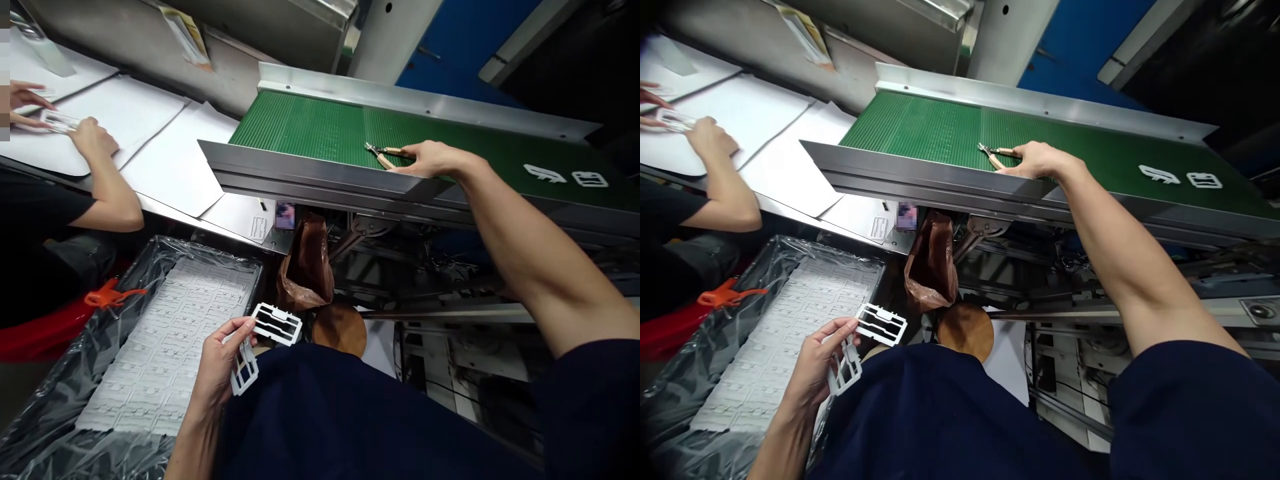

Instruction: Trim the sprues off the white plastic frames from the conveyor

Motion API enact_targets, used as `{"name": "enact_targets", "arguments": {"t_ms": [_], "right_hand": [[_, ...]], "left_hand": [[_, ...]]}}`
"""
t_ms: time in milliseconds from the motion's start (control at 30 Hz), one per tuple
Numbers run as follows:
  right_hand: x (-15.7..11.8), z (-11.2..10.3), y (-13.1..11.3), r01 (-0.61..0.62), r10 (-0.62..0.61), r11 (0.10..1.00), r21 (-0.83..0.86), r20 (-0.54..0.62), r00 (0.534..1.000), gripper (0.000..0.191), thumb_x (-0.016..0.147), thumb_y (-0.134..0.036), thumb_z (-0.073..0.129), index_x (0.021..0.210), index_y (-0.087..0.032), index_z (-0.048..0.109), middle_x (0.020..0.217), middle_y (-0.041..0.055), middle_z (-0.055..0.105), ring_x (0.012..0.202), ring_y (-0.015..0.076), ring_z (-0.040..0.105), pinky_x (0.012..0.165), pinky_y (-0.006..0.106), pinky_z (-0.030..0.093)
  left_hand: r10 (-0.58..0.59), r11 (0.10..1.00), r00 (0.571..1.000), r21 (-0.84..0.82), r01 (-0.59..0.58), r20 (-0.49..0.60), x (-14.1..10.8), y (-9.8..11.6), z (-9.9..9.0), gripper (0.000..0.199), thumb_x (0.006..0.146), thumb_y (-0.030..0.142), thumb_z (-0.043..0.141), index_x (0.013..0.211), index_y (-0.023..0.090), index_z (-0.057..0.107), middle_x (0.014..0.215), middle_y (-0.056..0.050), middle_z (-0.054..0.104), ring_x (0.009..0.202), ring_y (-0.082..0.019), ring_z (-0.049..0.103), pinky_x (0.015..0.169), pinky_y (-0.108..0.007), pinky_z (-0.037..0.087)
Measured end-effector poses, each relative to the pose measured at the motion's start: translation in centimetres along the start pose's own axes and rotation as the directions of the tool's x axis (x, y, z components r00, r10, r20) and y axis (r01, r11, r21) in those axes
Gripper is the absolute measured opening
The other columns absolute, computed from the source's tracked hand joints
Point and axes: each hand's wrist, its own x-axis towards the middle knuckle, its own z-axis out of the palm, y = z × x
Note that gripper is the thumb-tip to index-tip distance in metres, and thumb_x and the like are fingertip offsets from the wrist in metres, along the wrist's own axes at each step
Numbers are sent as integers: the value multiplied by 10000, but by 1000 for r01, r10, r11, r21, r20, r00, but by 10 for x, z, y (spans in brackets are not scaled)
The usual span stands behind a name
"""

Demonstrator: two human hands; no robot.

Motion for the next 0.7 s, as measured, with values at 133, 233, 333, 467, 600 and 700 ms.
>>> {"name": "enact_targets", "arguments": {"t_ms": [133, 233, 333, 467, 600, 700], "right_hand": [[-2, 3, 1, 88, -87, 995, 36, -35, 996, 812, 631, -558, 573, 1078, 119, 524, 990, 199, 617, 850, 123, 550, 586, 204, 310], [2, 4, 1, 104, -99, 992, 68, -67, 993, 769, 633, -546, 487, 1035, 109, 525, 1065, 155, 590, 940, 97, 530, 516, 156, 266], [5, 2, 1, 71, -45, 988, 141, -180, 983, 665, 627, -495, 448, 890, 106, 556, 1074, 145, 583, 996, 89, 515, 464, 147, 228], [-28, -4, -10, 258, 23, 810, 527, -469, 883, 535, 733, -430, 339, 733, 50, 575, 1028, 128, 614, 912, 77, 562, 503, 151, 297], [-111, -1, -34, 465, 121, 217, 858, -496, 860, 613, 816, -456, 166, 807, -29, 606, 1091, 80, 610, 947, 109, 567, 645, 225, 410], [-176, 29, -53, 262, -43, -108, 959, -268, 963, 588, 806, -521, 228, 977, -114, 617, 1028, 39, 633, 980, 181, 573, 698, 290, 479]], "left_hand": [[-15, 999, 1000, -32, 15, -13, 3, -3, 3, 314, 652, 345, 760, 854, 147, 623, 565, 18, 567, 431, -80, 483, 370, -144, 384], [-23, 999, 1000, -31, 23, -5, 3, -3, 5, 303, 654, 339, 757, 849, 149, 626, 563, 15, 567, 433, -84, 482, 363, -148, 387], [-41, 999, 999, -26, 41, -3, 2, -4, 6, 302, 644, 339, 763, 837, 155, 620, 558, 14, 566, 426, -93, 476, 347, -158, 387], [-43, 999, 999, -23, 43, 0, 0, -4, 10, 298, 640, 335, 767, 830, 162, 615, 563, 14, 567, 426, -96, 472, 339, -161, 384], [-31, 999, 999, -32, 31, 8, -1, -4, 19, 297, 634, 326, 772, 827, 157, 622, 582, 8, 576, 454, -92, 488, 353, -141, 376], [-33, 999, 999, -31, 33, 10, -2, -5, 26, 291, 632, 322, 775, 820, 158, 624, 577, 11, 572, 451, -80, 480, 361, -128, 365]]}}
